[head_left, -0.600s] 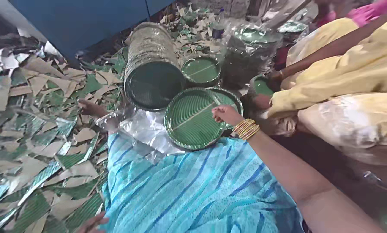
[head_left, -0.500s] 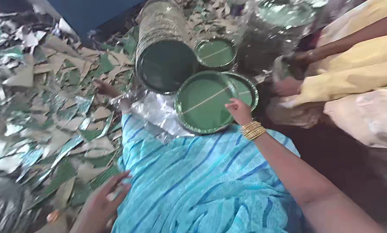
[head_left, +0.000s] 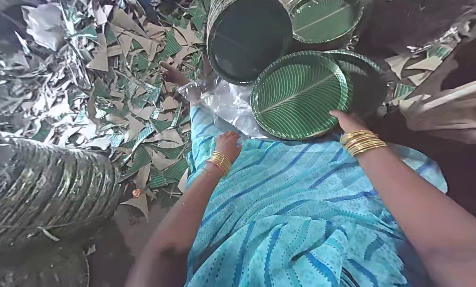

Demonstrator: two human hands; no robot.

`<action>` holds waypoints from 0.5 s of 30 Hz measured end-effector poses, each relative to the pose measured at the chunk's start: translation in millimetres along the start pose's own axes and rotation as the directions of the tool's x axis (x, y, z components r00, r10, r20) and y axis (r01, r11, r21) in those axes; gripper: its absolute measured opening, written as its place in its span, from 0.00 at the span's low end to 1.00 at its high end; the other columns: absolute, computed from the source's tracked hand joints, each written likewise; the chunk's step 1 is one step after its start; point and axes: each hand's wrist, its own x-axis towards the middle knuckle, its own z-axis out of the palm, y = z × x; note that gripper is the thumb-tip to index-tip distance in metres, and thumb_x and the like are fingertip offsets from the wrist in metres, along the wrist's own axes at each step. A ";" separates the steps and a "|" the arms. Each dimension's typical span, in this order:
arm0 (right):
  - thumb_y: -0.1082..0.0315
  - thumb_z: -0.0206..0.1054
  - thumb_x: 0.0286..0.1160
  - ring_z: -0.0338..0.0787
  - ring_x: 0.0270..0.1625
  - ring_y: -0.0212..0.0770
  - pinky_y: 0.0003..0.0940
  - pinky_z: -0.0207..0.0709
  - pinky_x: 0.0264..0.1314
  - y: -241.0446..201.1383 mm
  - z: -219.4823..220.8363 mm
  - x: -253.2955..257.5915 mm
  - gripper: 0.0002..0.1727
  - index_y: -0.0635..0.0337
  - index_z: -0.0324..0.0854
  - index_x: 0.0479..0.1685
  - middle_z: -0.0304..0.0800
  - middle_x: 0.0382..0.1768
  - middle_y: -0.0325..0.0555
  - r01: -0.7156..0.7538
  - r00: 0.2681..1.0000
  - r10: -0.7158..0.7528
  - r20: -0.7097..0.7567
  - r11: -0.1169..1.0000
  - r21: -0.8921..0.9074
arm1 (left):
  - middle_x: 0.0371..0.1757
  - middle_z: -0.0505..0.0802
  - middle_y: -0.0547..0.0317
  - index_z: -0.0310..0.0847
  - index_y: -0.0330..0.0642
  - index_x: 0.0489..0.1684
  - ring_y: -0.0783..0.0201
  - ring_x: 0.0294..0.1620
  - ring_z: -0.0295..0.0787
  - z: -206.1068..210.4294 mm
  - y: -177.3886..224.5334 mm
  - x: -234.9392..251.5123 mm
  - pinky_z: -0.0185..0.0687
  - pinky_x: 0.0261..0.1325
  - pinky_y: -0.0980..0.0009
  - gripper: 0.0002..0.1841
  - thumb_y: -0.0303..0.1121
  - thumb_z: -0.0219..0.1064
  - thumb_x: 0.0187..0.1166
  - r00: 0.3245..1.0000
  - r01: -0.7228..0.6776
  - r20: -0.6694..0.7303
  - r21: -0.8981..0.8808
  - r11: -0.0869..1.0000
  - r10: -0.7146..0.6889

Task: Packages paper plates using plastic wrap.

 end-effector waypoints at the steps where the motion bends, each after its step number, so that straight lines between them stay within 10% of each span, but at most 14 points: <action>1: 0.50 0.66 0.82 0.74 0.78 0.67 0.70 0.62 0.77 -1.6 0.6 2.1 0.34 0.74 0.76 0.73 0.78 0.72 0.74 0.020 1.000 -0.020 -0.010 1.000 -0.018 | 0.80 0.79 0.39 0.79 0.32 0.73 0.41 0.84 0.70 4.4 3.9 7.9 0.59 0.87 0.43 0.22 0.33 0.65 0.84 1.000 -0.015 -0.014 0.003 1.000 0.015; 5: 0.57 0.59 0.85 0.77 0.72 0.56 0.59 0.68 0.74 -13.3 -14.1 -4.9 0.29 0.72 0.73 0.74 0.77 0.72 0.69 0.021 0.999 -0.012 -0.048 0.982 0.189 | 0.84 0.76 0.42 0.78 0.35 0.77 0.42 0.88 0.65 22.3 30.0 25.7 0.57 0.88 0.42 0.22 0.32 0.64 0.85 0.977 -0.200 -0.073 0.003 0.980 0.200; 10: 0.56 0.58 0.80 0.84 0.44 0.39 0.39 0.82 0.43 -10.4 -31.4 7.6 0.23 0.57 0.72 0.70 0.82 0.51 0.48 -0.064 0.993 0.109 -0.039 0.797 0.600 | 0.88 0.73 0.46 0.72 0.39 0.83 0.47 0.92 0.59 41.5 70.5 43.3 0.40 0.94 0.45 0.25 0.30 0.61 0.85 0.943 -0.333 0.027 0.148 0.931 0.333; 15: 0.60 0.58 0.82 0.77 0.25 0.26 0.23 0.74 0.28 -18.5 -39.5 -4.7 0.09 0.52 0.73 0.52 0.75 0.32 0.35 0.007 0.990 0.076 -0.120 0.818 0.575 | 0.70 0.90 0.45 0.87 0.37 0.66 0.47 0.79 0.80 28.9 62.1 58.1 0.37 0.93 0.40 0.17 0.26 0.56 0.87 0.957 -0.290 0.026 0.093 0.953 0.288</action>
